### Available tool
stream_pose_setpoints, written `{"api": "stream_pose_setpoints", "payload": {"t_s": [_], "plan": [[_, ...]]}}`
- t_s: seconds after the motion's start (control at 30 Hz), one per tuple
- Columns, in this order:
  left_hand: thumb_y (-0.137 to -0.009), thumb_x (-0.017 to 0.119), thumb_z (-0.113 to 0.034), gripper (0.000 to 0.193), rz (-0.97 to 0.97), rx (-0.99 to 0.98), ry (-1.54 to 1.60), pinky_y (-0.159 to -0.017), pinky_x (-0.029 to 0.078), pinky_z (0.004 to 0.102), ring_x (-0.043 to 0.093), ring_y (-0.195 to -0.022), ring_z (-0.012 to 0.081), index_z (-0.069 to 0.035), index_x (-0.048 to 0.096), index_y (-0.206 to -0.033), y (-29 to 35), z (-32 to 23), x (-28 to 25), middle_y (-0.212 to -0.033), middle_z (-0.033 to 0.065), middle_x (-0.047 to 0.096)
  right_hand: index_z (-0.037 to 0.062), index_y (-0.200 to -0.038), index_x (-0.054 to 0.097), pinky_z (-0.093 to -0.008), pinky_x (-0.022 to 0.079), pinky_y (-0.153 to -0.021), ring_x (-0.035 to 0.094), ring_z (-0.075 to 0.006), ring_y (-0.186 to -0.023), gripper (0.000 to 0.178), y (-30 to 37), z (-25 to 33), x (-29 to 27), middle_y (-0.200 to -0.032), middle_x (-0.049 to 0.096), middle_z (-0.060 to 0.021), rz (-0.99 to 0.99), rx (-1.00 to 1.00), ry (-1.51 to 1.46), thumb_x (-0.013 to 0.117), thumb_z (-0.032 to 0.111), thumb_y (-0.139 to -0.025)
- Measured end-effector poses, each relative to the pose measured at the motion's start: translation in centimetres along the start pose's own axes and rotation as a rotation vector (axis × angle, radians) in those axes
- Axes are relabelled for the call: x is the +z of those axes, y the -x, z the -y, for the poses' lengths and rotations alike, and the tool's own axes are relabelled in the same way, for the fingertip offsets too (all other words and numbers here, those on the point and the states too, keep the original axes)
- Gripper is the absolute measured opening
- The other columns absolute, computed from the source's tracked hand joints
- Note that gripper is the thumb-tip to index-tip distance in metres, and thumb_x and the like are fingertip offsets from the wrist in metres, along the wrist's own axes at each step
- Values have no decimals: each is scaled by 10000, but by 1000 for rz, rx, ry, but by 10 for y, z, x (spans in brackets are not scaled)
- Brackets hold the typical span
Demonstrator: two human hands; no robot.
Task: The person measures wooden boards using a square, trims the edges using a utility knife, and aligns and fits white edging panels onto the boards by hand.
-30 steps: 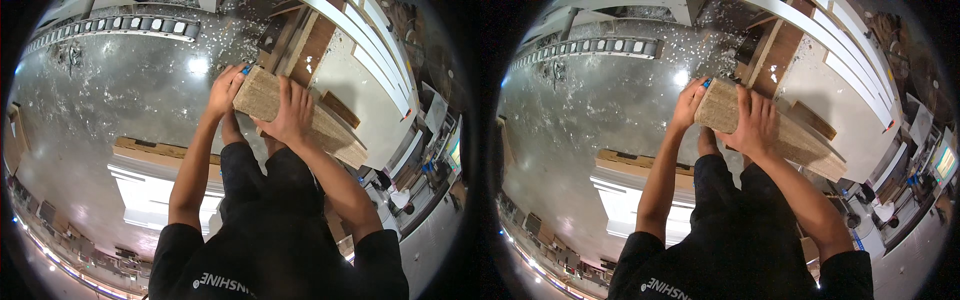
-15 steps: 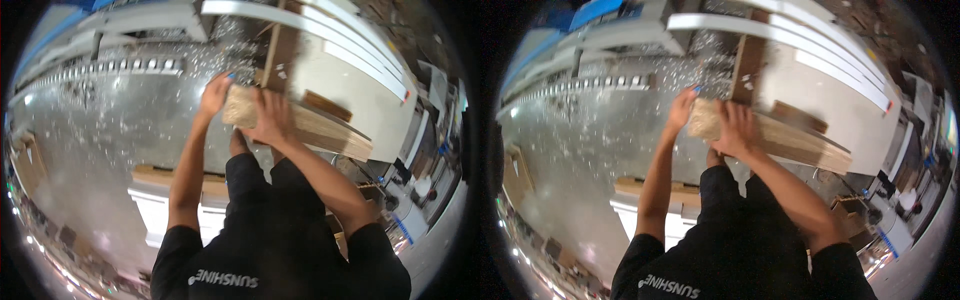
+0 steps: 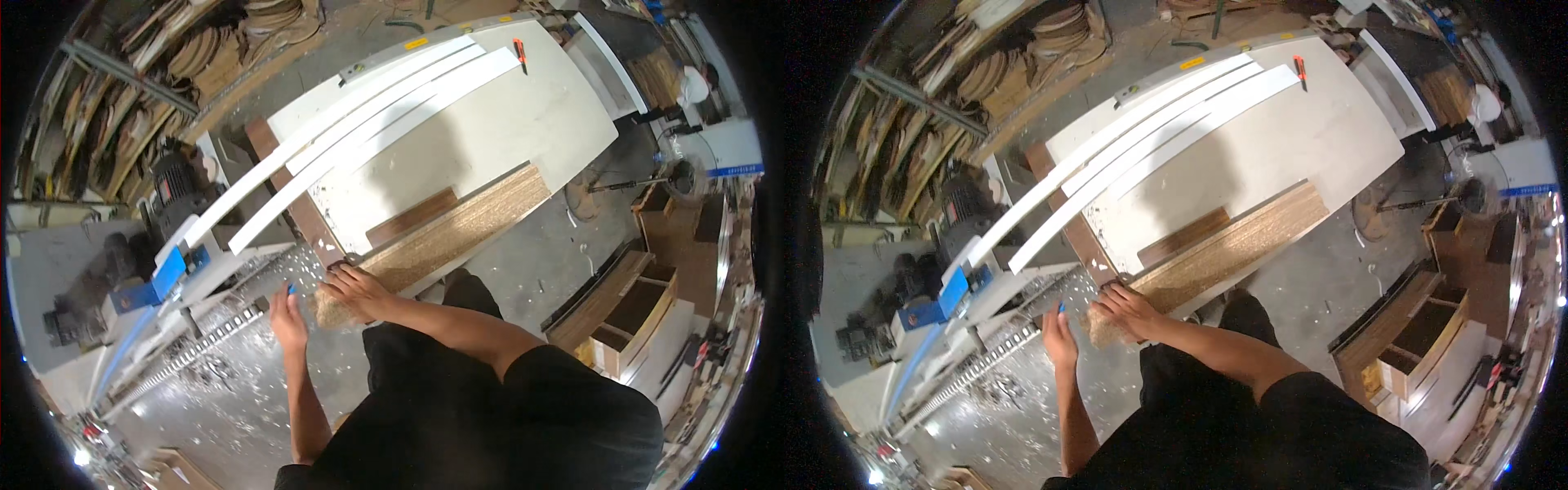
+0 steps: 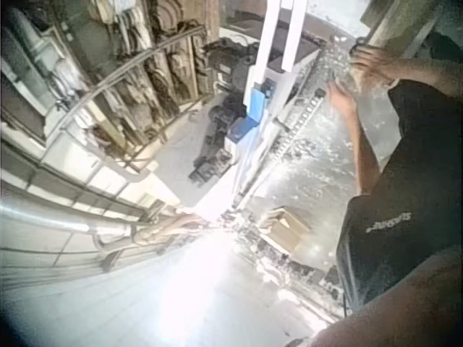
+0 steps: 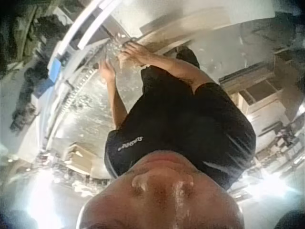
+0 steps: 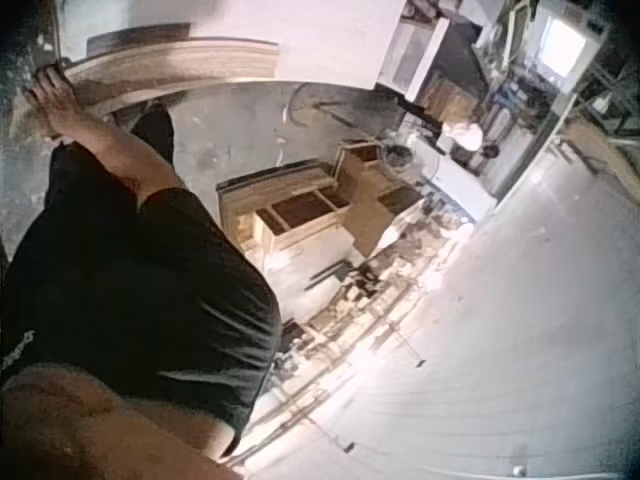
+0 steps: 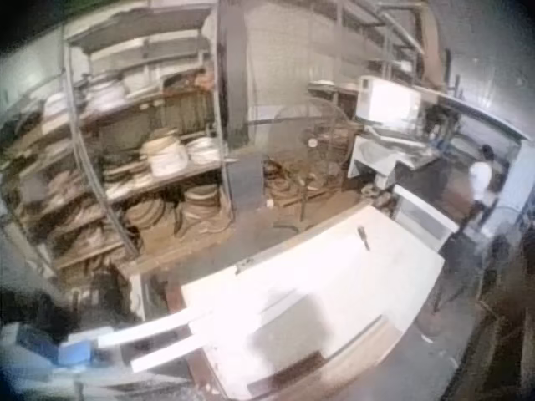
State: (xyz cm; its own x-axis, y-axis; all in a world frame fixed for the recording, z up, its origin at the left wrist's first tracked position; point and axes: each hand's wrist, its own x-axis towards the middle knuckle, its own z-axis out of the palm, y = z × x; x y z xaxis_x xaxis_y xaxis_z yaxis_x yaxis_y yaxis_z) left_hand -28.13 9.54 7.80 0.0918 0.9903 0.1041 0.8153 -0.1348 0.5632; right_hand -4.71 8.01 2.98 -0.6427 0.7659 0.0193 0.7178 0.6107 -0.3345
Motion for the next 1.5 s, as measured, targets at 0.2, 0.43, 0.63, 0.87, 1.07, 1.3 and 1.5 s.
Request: {"api": "stream_pose_setpoints", "payload": {"t_s": [0.2,0.43,0.63,0.87,1.07,1.3,1.5], "plan": [[-1087,649,-306,423,255,344,-251,-930,572,516,695,-1041,419,-104,678,-1458,-120,-72,106,-1146,189,717,59,-1716,284,-631,204,-1348,301,-437,-1621,1235,111,-88,-27,-1696,386,-237,-123,127,136,933,465,-747],[-1084,669,-316,429,281,245,-224,-987,527,533,665,-1143,421,-104,669,-1457,-144,-102,188,-1265,195,689,143,-1737,275,-632,213,-1345,274,-416,-1647,1011,201,-216,-92,-1737,354,-197,277,283,256,814,321,-900],[-987,784,-358,543,273,318,-334,-1109,448,563,626,-1234,405,-97,648,-1444,-151,-140,199,-1353,191,659,205,-1712,352,-580,322,-1306,467,-364,-1532,940,213,-258,-80,-1656,487,-125,211,133,90,818,301,-902],[-634,988,-652,1369,726,247,-357,-1274,297,643,383,-1526,495,-12,331,-1650,-21,-172,159,-1610,283,435,206,-1738,321,-588,340,-1280,480,-358,-1514,949,215,-266,-65,-1605,534,-143,105,95,-31,776,274,-908],[-609,1046,-480,1402,345,-36,-670,-1297,281,620,360,-1558,485,49,296,-1669,29,-79,93,-1645,313,421,209,-1773,218,-624,274,-1316,365,-437,-1602,1120,223,-266,-41,-1746,384,-208,65,105,32,865,338,-868],[-629,1083,-291,1524,210,-339,51,-1306,343,545,357,-1566,485,-33,88,-1754,79,2,53,-1741,294,264,37,-1722,314,-621,195,-1325,299,-428,-1637,1043,338,-372,-127,-1735,364,-275,-340,679,-101,867,428,-928],[-602,1077,-85,1600,207,-576,519,-1277,410,507,413,-1536,441,-71,-20,-1765,72,-21,65,-1737,277,265,18,-1746,237,-460,262,-1333,309,-383,-1636,1058,372,-380,-101,-1760,329,-264,-578,1191,-1106,846,402,-971]]}}
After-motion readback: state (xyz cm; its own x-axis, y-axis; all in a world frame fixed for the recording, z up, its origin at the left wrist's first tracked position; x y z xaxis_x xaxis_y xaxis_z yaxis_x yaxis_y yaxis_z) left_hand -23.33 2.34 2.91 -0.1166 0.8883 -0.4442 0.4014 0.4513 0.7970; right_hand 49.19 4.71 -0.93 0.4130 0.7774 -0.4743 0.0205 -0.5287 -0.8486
